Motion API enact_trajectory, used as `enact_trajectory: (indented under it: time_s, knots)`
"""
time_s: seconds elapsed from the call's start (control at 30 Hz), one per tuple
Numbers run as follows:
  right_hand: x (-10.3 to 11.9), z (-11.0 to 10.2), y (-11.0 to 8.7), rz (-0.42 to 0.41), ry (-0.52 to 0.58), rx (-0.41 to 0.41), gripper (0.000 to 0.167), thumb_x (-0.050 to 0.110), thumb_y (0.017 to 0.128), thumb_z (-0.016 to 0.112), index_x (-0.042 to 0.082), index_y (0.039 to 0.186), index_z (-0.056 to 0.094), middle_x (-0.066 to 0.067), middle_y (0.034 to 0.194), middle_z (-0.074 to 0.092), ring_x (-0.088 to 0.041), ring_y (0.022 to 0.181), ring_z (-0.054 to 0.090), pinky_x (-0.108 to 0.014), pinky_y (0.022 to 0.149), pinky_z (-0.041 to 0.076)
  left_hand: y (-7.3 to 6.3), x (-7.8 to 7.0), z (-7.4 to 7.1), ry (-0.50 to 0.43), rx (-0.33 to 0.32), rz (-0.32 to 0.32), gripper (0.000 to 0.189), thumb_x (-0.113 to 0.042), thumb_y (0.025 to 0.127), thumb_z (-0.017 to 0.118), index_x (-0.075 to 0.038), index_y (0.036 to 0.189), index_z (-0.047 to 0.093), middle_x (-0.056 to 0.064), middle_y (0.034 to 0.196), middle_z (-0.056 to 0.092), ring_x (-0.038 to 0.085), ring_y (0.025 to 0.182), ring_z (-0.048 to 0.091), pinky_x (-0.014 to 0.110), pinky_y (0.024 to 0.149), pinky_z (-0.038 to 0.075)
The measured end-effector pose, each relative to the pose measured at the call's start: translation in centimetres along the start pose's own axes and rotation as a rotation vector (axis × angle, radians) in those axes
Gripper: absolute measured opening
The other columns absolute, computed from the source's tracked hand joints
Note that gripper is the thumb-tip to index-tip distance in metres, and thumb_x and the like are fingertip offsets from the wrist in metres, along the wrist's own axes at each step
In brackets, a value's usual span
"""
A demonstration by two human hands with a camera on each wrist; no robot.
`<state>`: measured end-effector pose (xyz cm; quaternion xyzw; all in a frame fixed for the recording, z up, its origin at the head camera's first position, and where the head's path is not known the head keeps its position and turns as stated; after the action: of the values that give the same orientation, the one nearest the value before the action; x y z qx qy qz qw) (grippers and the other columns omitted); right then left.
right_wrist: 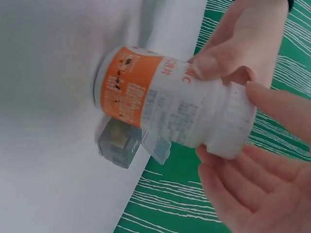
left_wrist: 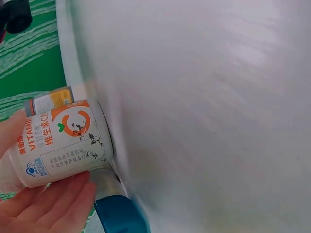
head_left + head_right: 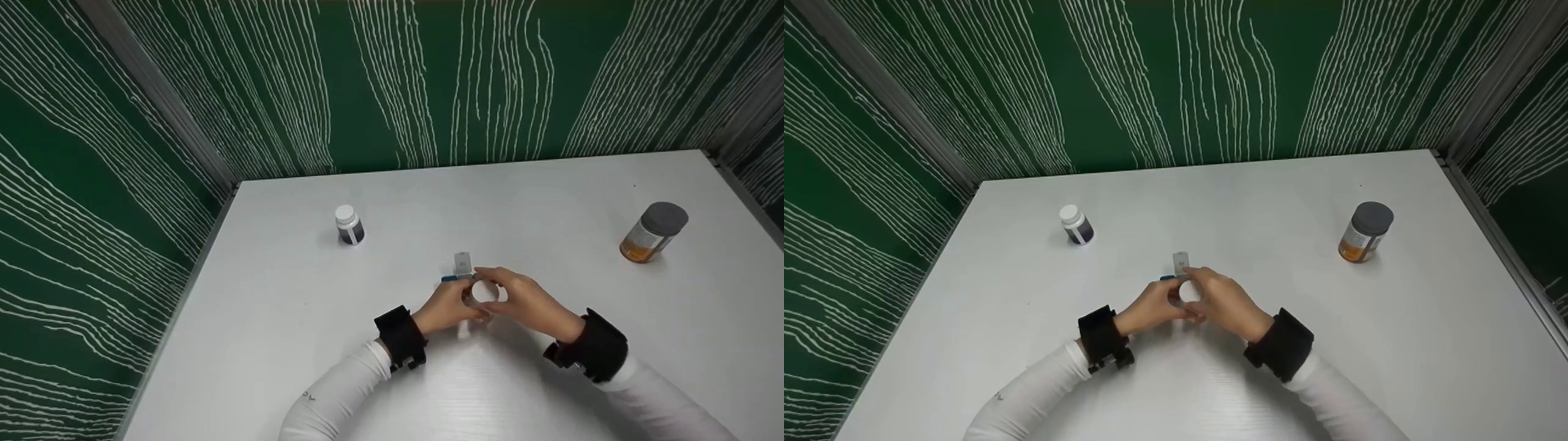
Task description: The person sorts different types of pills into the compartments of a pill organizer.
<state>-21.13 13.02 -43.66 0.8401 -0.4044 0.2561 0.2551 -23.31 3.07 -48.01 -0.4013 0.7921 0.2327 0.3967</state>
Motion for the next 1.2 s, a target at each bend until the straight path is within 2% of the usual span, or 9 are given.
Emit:
enact_trajectory:
  time_s: [0.17, 0.27, 0.33, 0.4, 0.53, 0.63, 0.8, 0.93, 1.2]
  knots:
    - [0.7, 0.2, 0.2, -0.076, -0.309, -0.237, 0.047, 0.023, 0.069, 0.075, -0.002, 0.105, 0.058, -0.003, 0.076, 0.049, -0.011, 0.058, 0.042, -0.025, 0.052, 0.04, 0.1, -0.2, -0.1, 0.025, -0.028, 0.025, 0.036, -0.017, 0.068, 0.076, -0.005, 0.097, 0.059, -0.005, 0.076, 0.054, -0.002, 0.067, 0.042, 0.011, 0.06, 0.037]
    - [1.2, 0.4, 0.3, -0.109, -0.505, -0.343, 0.05, 0.035, 0.068, 0.075, -0.005, 0.096, 0.06, -0.008, 0.068, 0.052, -0.016, 0.051, 0.046, -0.029, 0.047, 0.042, 0.3, -0.4, -0.1, 0.055, -0.037, 0.047, 0.034, -0.017, 0.068, 0.077, -0.004, 0.094, 0.059, -0.004, 0.071, 0.052, -0.002, 0.064, 0.042, 0.01, 0.058, 0.036]
    - [1.2, 0.4, 0.3, -0.092, -0.564, -0.34, 0.059, 0.04, 0.068, 0.073, -0.008, 0.099, 0.059, -0.014, 0.07, 0.055, -0.024, 0.054, 0.051, -0.035, 0.048, 0.044, 0.3, -0.4, 0.0, 0.068, -0.035, 0.051, 0.036, -0.017, 0.068, 0.077, -0.004, 0.096, 0.059, -0.003, 0.073, 0.054, -0.003, 0.065, 0.043, 0.01, 0.058, 0.037]
    - [0.8, 0.4, 0.3, -0.05, -0.482, -0.244, 0.068, 0.039, 0.071, 0.071, -0.012, 0.111, 0.052, -0.022, 0.087, 0.057, -0.033, 0.071, 0.056, -0.041, 0.058, 0.047, 0.4, -0.4, 0.0, 0.081, -0.029, 0.053, 0.037, -0.017, 0.068, 0.076, -0.005, 0.099, 0.06, -0.002, 0.077, 0.058, -0.003, 0.067, 0.045, 0.01, 0.06, 0.038]
    - [0.0, 0.3, 0.0, 0.041, -0.032, 0.026, 0.068, 0.017, 0.08, 0.065, -0.008, 0.132, 0.029, -0.029, 0.128, 0.038, -0.041, 0.113, 0.041, -0.051, 0.086, 0.038, 0.3, -0.3, 0.0, 0.093, -0.013, 0.047, 0.04, -0.019, 0.071, 0.074, -0.004, 0.105, 0.059, 0.0, 0.083, 0.059, -0.001, 0.069, 0.044, 0.011, 0.061, 0.038]
    - [-0.2, 0.2, -0.2, 0.043, 0.156, 0.125, 0.062, 0.001, 0.082, 0.059, -0.006, 0.134, 0.027, -0.025, 0.135, 0.033, -0.036, 0.12, 0.035, -0.049, 0.092, 0.034, 0.2, -0.2, 0.0, 0.069, -0.003, 0.036, 0.048, -0.02, 0.071, 0.074, -0.005, 0.114, 0.056, 0.001, 0.089, 0.06, 0.0, 0.07, 0.043, 0.011, 0.062, 0.037]
    - [-0.4, -0.2, 0.0, -0.008, 0.176, 0.061, 0.053, -0.002, 0.078, 0.063, -0.006, 0.127, 0.042, -0.02, 0.125, 0.048, -0.029, 0.11, 0.048, -0.042, 0.086, 0.042, 0.1, -0.2, -0.1, 0.029, 0.005, 0.028, 0.053, -0.02, 0.071, 0.074, -0.006, 0.118, 0.054, 0.002, 0.1, 0.061, -0.001, 0.077, 0.047, 0.011, 0.067, 0.039]
    - [-0.8, 0.0, 0.1, 0.025, 0.141, -0.039, 0.05, 0.002, 0.074, 0.068, -0.006, 0.12, 0.05, -0.012, 0.103, 0.056, -0.024, 0.095, 0.053, -0.04, 0.079, 0.045, 0.1, -0.2, -0.1, 0.03, -0.006, 0.029, 0.051, -0.019, 0.07, 0.075, -0.007, 0.116, 0.055, 0.001, 0.098, 0.061, 0.0, 0.078, 0.048, 0.012, 0.067, 0.04]
    - [-0.6, 0.3, 0.2, 0.099, -0.169, -0.263, 0.037, 0.023, 0.069, 0.075, -0.002, 0.091, 0.06, 0.0, 0.068, 0.04, -0.014, 0.066, 0.039, -0.024, 0.055, 0.035, 0.1, -0.3, 0.0, 0.022, -0.019, 0.035, 0.048, -0.018, 0.069, 0.075, -0.008, 0.112, 0.057, 0.0, 0.096, 0.063, -0.001, 0.081, 0.055, 0.011, 0.07, 0.042]
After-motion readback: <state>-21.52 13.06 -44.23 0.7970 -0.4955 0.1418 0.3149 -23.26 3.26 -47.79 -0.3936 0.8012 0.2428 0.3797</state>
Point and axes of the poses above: each hand's wrist, its own y-axis towards the middle knuckle, its own z-axis out of the palm, x = y × z, the point moved 7 cm from there along y, towards the middle knuckle
